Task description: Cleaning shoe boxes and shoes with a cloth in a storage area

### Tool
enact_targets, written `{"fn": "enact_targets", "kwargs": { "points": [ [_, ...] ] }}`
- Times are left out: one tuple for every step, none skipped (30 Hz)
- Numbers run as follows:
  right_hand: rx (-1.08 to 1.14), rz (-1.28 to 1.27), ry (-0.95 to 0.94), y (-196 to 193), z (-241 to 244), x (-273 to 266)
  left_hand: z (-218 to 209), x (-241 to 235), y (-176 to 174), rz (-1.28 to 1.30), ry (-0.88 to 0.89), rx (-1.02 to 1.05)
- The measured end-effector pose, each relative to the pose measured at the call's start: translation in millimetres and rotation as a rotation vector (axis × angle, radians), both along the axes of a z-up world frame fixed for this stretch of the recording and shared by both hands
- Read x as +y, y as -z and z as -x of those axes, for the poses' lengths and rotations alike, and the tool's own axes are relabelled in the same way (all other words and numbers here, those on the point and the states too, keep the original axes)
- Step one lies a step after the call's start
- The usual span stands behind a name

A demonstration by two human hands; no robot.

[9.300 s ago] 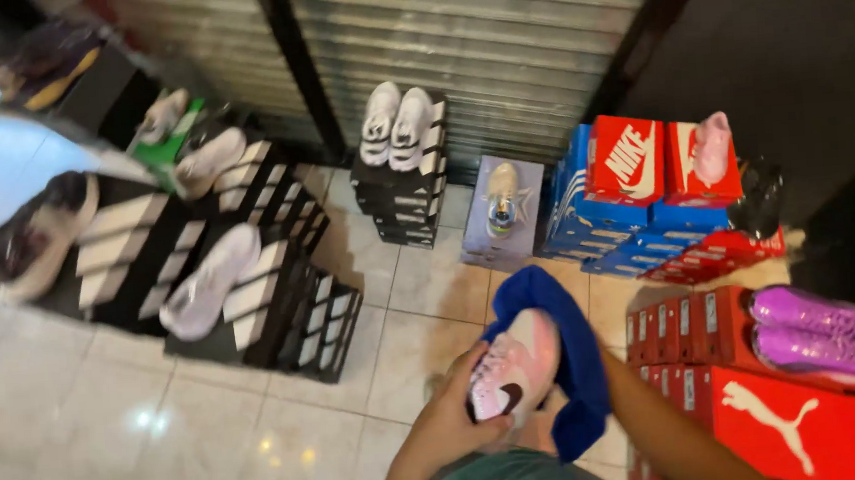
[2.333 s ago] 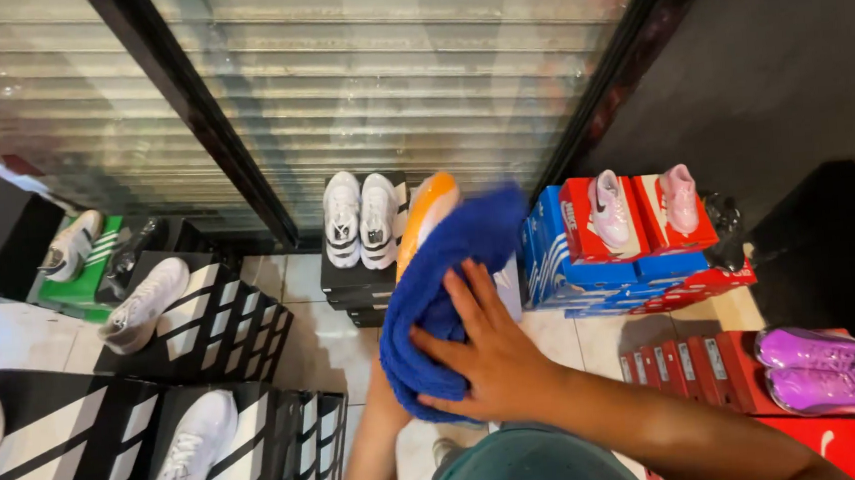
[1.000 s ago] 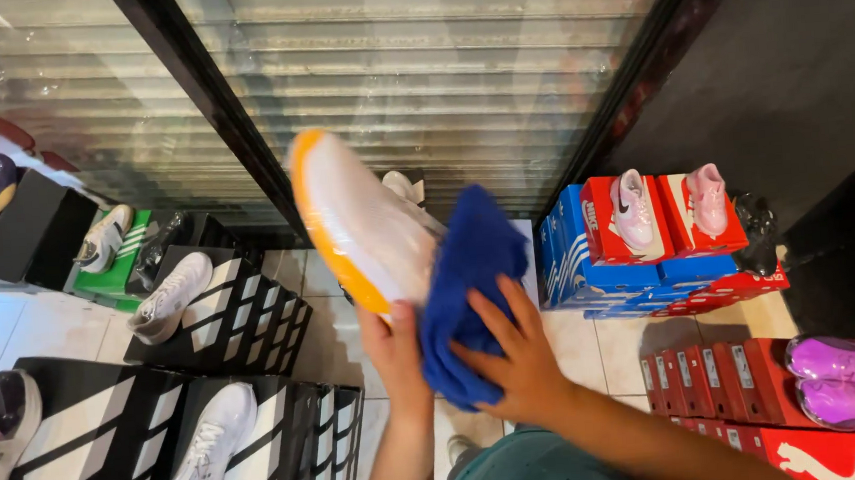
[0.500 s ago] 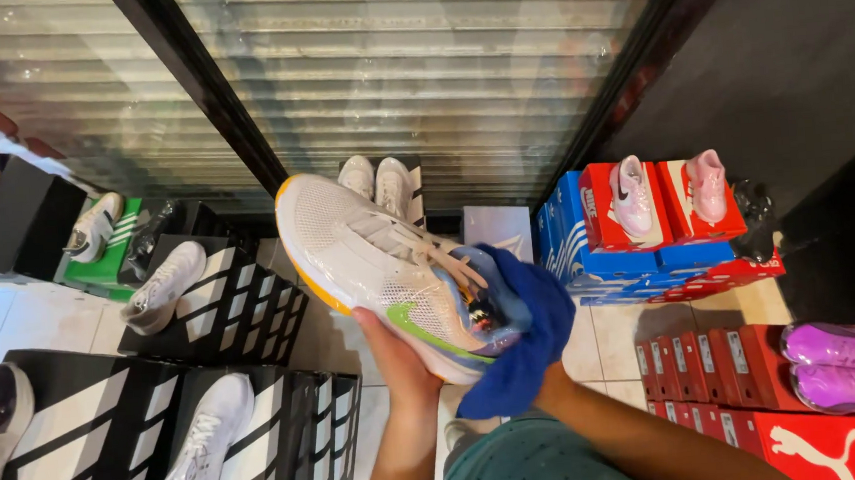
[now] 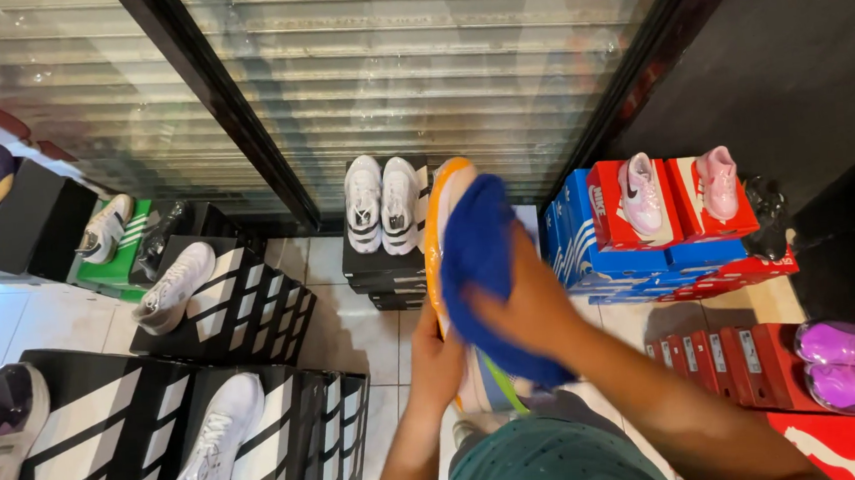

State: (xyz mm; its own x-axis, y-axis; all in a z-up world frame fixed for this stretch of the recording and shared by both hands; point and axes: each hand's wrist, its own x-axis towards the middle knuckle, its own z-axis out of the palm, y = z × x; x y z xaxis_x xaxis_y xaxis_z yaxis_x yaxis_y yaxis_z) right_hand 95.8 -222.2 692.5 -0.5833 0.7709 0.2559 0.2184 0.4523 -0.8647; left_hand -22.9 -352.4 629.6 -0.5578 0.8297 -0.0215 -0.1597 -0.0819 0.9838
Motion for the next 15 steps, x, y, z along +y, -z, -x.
{"fn": "enact_targets", "kwargs": {
  "points": [
    [-0.045, -0.306, -0.054, -13, 1, -20, 3, -2, -13, 0.01, 0.005, 0.061],
    [-0.089, -0.61, -0.103, -27, 2, -40, 7, -4, -27, 0.022, 0.014, 0.125],
    [-0.086, -0.609, -0.1, -21, 2, -40, 13, -6, -35, 0.023, 0.016, 0.129],
    [-0.066, -0.606, -0.096, -14, 1, -39, 18, -6, -43, 0.038, 0.035, 0.225],
    [-0.047, -0.604, -0.092, -8, 0, -38, 24, -7, -51, 0.053, 0.053, 0.322],
    [-0.049, -0.606, -0.085, 3, 1, -27, 24, -6, -45, 0.05, 0.06, 0.322],
    [0.014, -0.29, -0.028, 14, 3, -16, 25, -5, -40, 0.007, 0.123, 0.289],
    [0.069, 0.022, 0.02, 25, 3, -3, 24, -4, -33, -0.04, 0.178, 0.25],
    [0.063, 0.015, 0.019, 40, 3, 18, 23, -7, -23, -0.047, 0.177, 0.244],
    [0.131, 0.068, 0.155, 52, 3, 42, 22, -7, -15, 0.012, 0.208, 0.164],
    [0.2, 0.119, 0.29, 64, 3, 65, 21, -8, -7, 0.072, 0.239, 0.084],
    [0.203, 0.109, 0.294, 63, -1, 76, 21, -5, -11, 0.062, 0.243, 0.087],
    [0.22, 0.096, 0.306, 63, -5, 86, 22, -2, -15, 0.048, 0.312, -0.01],
    [0.236, 0.092, 0.319, 64, -7, 93, 24, -3, -18, 0.044, 0.379, -0.107],
    [0.239, 0.091, 0.322, 65, -9, 99, 26, 2, -8, 0.043, 0.383, -0.104]
  ]
}}
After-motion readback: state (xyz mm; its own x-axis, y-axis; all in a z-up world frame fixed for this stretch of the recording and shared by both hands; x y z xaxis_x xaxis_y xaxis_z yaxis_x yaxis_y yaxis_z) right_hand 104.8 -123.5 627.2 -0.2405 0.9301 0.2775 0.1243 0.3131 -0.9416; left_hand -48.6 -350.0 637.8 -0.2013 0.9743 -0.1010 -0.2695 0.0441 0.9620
